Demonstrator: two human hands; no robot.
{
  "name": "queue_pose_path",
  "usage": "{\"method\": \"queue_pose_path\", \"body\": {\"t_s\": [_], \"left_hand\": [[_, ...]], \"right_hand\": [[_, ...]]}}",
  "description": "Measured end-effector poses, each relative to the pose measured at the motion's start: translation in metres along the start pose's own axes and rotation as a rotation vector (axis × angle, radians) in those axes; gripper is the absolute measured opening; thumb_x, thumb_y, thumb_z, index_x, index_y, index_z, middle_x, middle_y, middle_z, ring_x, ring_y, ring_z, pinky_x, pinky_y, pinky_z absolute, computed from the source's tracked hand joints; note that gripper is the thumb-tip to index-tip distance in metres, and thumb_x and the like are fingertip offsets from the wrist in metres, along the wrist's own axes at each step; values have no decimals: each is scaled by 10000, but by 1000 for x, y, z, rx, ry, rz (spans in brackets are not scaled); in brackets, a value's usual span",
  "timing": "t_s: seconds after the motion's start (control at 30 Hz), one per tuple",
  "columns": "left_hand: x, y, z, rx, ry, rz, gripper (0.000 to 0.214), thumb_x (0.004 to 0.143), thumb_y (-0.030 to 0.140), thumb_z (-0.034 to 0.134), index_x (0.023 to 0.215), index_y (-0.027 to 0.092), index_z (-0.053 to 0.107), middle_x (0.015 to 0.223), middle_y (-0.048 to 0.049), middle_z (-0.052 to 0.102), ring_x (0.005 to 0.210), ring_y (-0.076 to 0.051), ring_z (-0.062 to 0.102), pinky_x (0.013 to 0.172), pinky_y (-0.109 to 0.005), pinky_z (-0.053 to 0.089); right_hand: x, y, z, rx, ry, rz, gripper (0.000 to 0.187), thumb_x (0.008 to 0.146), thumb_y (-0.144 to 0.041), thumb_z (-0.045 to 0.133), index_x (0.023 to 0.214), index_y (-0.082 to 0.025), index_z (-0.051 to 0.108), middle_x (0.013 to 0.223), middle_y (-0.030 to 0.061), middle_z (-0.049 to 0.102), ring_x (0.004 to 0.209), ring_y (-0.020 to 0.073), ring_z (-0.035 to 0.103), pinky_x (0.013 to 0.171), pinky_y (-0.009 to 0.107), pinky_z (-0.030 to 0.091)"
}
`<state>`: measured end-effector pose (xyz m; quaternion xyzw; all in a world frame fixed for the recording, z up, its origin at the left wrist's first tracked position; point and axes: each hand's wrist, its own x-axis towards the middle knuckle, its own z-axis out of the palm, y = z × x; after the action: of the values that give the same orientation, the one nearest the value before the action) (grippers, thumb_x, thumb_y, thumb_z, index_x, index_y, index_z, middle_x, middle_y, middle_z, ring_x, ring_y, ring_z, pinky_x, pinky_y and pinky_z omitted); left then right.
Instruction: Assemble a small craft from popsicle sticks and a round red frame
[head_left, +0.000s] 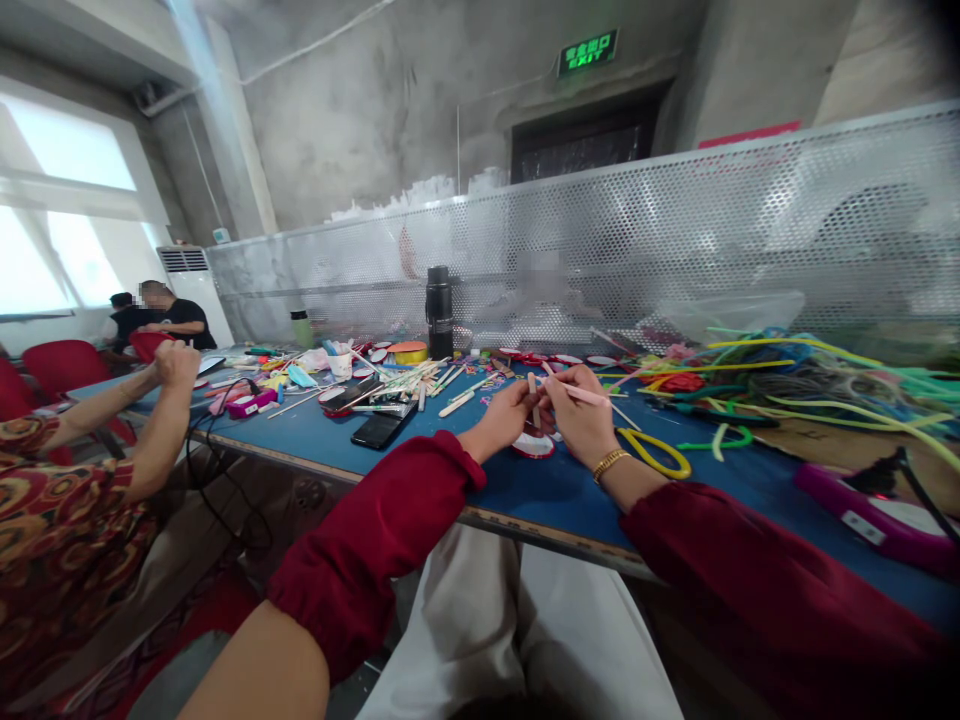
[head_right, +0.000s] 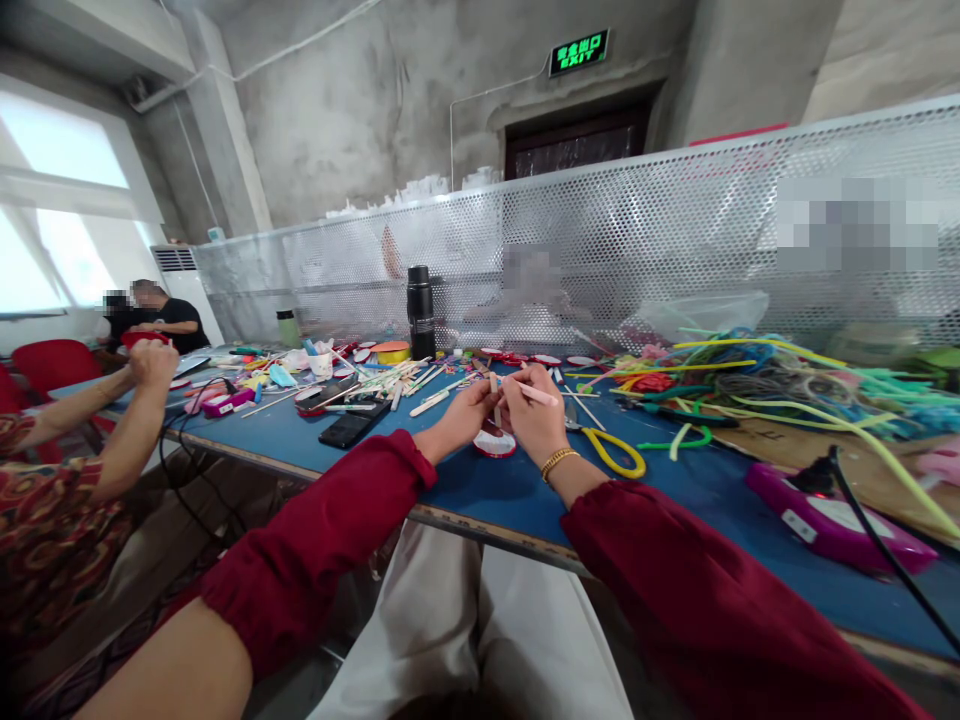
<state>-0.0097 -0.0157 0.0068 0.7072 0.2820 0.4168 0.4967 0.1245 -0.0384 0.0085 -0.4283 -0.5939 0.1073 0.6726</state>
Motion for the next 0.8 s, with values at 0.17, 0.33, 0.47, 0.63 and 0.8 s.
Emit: {"method": "queue_pose_path", "body": {"t_s": [0.17,0.33,0.47,0.63,0.8], "left_hand": [[-1,1,0,-4,-9,-5,311,1045,344,445,1260,161,574,850,-70,757,747,-221,739,654,-324,590],[0,1,1,-13,-7,1,272,1050,332,436,1217,159,563,835,-63,750,717,-214,732,630,-313,580],[0,0,0,-15,-6,-10,242,1049,353,458,1172,171,558,826,-59,748,727,-216,738,638,-311,579],[0,-1,0,-28,-7,-6,253,1047,398,478,1145,178,557,837,-66,752,722,-218,741,632,-311,572],[1,-2,-1,-43,-14,-8,277,1034,445,511,1122,186,557,823,-54,745,698,-206,734,623,-301,564]], "right_hand": [[-1,-2,-1,-5,8,-2,163,877,-402,650,815,-276,567,606,-7,645,532,201,600,502,350,478],[-1,-3,-1,0,4,6,182,868,-422,656,818,-273,562,601,-11,641,498,199,587,478,351,463],[-1,-2,0,11,0,9,173,870,-413,653,825,-275,560,596,-15,641,485,193,581,464,343,460],[0,0,0,13,5,1,160,873,-396,650,812,-278,560,599,-14,639,506,191,584,477,340,471],[-1,-2,0,20,-2,7,163,870,-399,656,815,-277,563,608,-10,649,512,192,595,471,338,475]]}}
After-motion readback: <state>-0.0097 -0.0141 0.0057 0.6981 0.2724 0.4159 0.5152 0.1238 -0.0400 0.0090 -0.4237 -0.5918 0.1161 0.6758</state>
